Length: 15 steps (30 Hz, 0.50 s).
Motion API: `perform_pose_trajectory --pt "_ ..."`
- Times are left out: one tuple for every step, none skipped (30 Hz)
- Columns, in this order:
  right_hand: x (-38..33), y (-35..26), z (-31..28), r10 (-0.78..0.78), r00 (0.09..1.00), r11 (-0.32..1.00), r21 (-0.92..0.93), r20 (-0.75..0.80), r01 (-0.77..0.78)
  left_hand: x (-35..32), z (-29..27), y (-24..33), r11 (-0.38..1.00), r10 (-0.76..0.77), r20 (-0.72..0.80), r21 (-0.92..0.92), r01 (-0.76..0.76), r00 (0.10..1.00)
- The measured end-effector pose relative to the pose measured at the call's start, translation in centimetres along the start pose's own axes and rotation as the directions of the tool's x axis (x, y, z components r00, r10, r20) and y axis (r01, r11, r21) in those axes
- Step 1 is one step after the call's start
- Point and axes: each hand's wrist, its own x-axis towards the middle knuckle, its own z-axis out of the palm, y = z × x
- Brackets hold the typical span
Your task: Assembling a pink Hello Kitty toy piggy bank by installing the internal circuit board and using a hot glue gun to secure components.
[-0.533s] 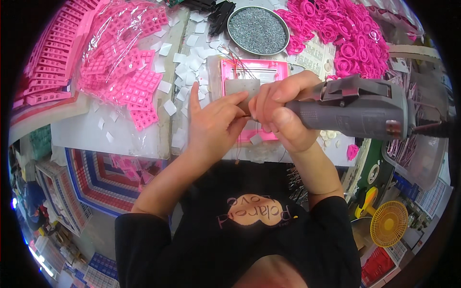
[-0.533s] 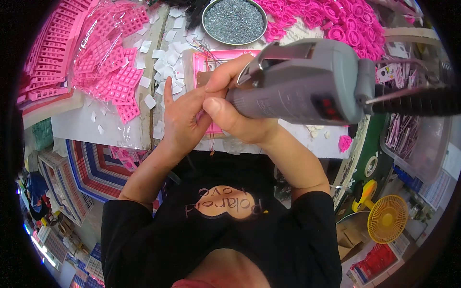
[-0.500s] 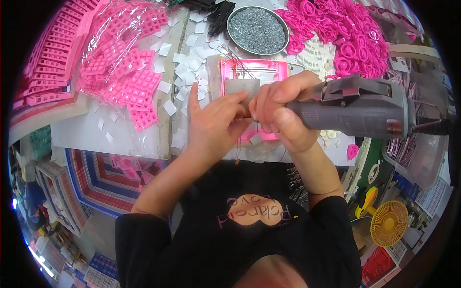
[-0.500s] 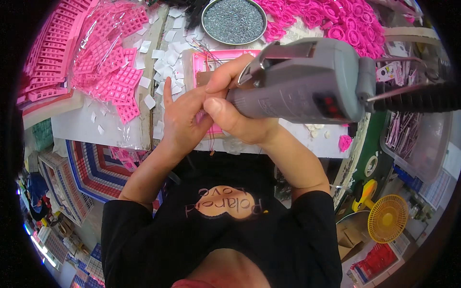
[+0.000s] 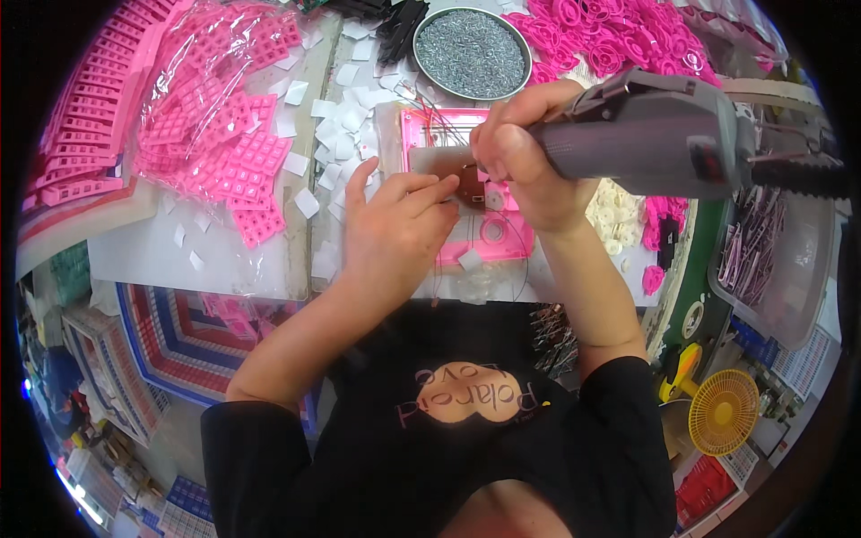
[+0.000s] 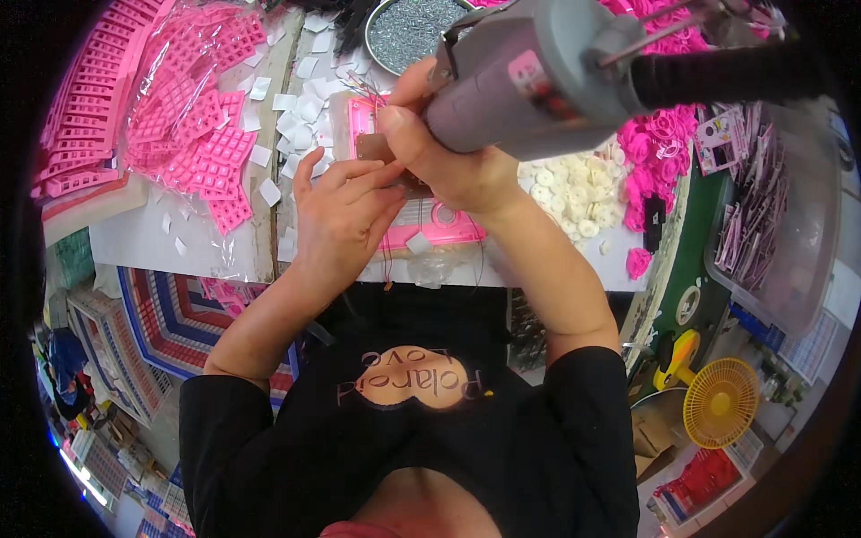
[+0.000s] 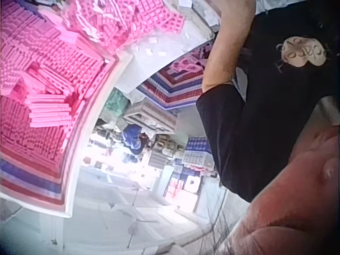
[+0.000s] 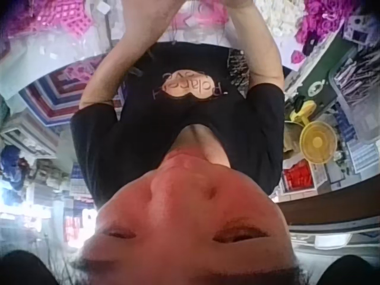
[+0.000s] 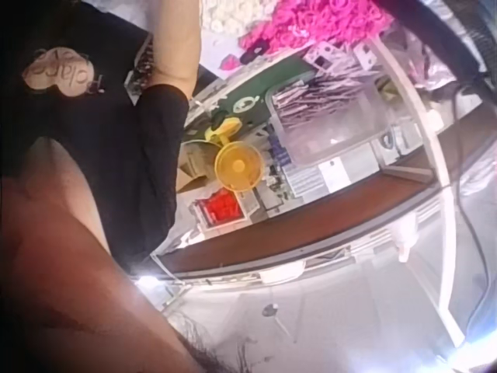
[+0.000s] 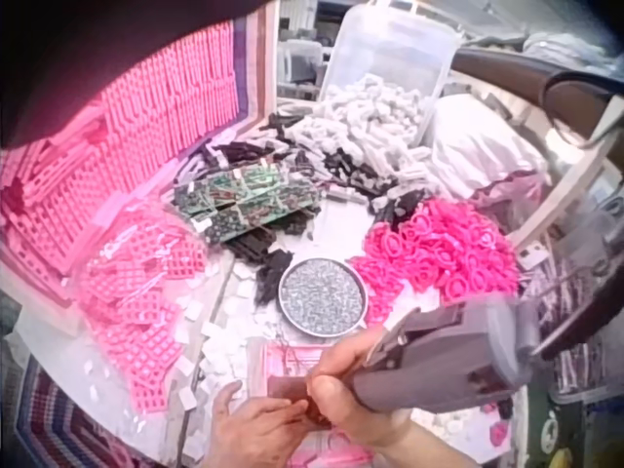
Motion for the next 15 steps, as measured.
perform_pose_trajectory --pt "0.0 0.3 0.0 -0.008 1.0 1.0 -0.022 0.018 0.009 -0.1 0.0 0.0 1.0 0.002 -0.005 -0.006 -0.002 1.0" --pt "-0.2 0.5 0.1 -0.029 0.999 0.999 -0.045 0.027 0.03 -0.2 0.1 -0.1 1.0 0.002 -0.004 0.001 -0.002 1.0" --pt "-0.2 0.6 0.2 -0.05 0.998 0.996 -0.066 0.038 0.052 -0.2 0.2 -0.1 1.0 0.003 -0.005 0.009 -0.003 1.0" --pt "-0.2 0.7 0.5 -0.084 0.996 0.992 -0.086 0.04 0.087 -0.2 0.2 -0.2 1.0 0.004 -0.006 0.016 -0.004 1.0" --pt "-0.2 0.8 0.7 -0.119 0.992 0.987 -0.107 0.042 0.122 -0.2 0.1 -0.2 1.0 0.006 -0.003 0.022 -0.006 1.0" --pt "-0.1 0.9 0.8 -0.131 0.99 0.983 -0.121 0.045 0.136 -0.1 0.1 -0.1 1.0 0.008 0.0 0.029 -0.008 1.0" --pt "-0.1 0.9 0.8 -0.144 0.988 0.98 -0.135 0.047 0.149 -0.1 0.0 0.0 0.999 0.01 0.004 0.036 -0.01 1.0" --pt "0.0 0.9 0.9 -0.157 0.986 0.975 -0.149 0.05 0.162 -0.1 0.0 -0.1 0.999 0.014 0.011 0.041 -0.014 1.0" --pt "0.2 0.6 0.9 -0.078 0.996 0.992 -0.094 0.046 0.082 -0.1 -0.1 -0.2 0.999 0.02 0.019 0.047 -0.021 1.0" --pt "0.5 -0.1 0.8 0.001 0.999 0.999 -0.038 0.047 0.001 -0.1 -0.2 -0.2 0.998 0.026 0.027 0.053 -0.028 0.999" --pt "0.7 -0.6 0.6 0.079 0.996 0.997 0.017 0.051 -0.08 0.0 -0.5 0.0 0.998 0.031 0.065 0.048 -0.034 0.997" --pt "0.9 -0.8 -0.1 0.062 0.998 0.991 0.123 -0.014 -0.06 0.3 -1.1 0.4 0.998 0.041 0.097 0.044 -0.045 0.994" --pt "1.1 -1.1 -1.1 0.051 0.996 0.974 0.225 -0.08 -0.031 0.9 -1.7 0.6 0.998 0.051 0.13 0.038 -0.057 0.99" --pt "1.3 -1.4 -2.1 0.046 0.988 0.946 0.323 -0.146 0.003 2.2 -2.1 0.2 0.998 0.052 0.233 0.008 -0.055 0.971" --pt "1.6 -2.1 -3.0 -0.021 0.996 0.952 0.303 -0.092 0.048 3.9 -2.5 -0.5 0.999 0.048 0.341 -0.021 -0.044 0.939"
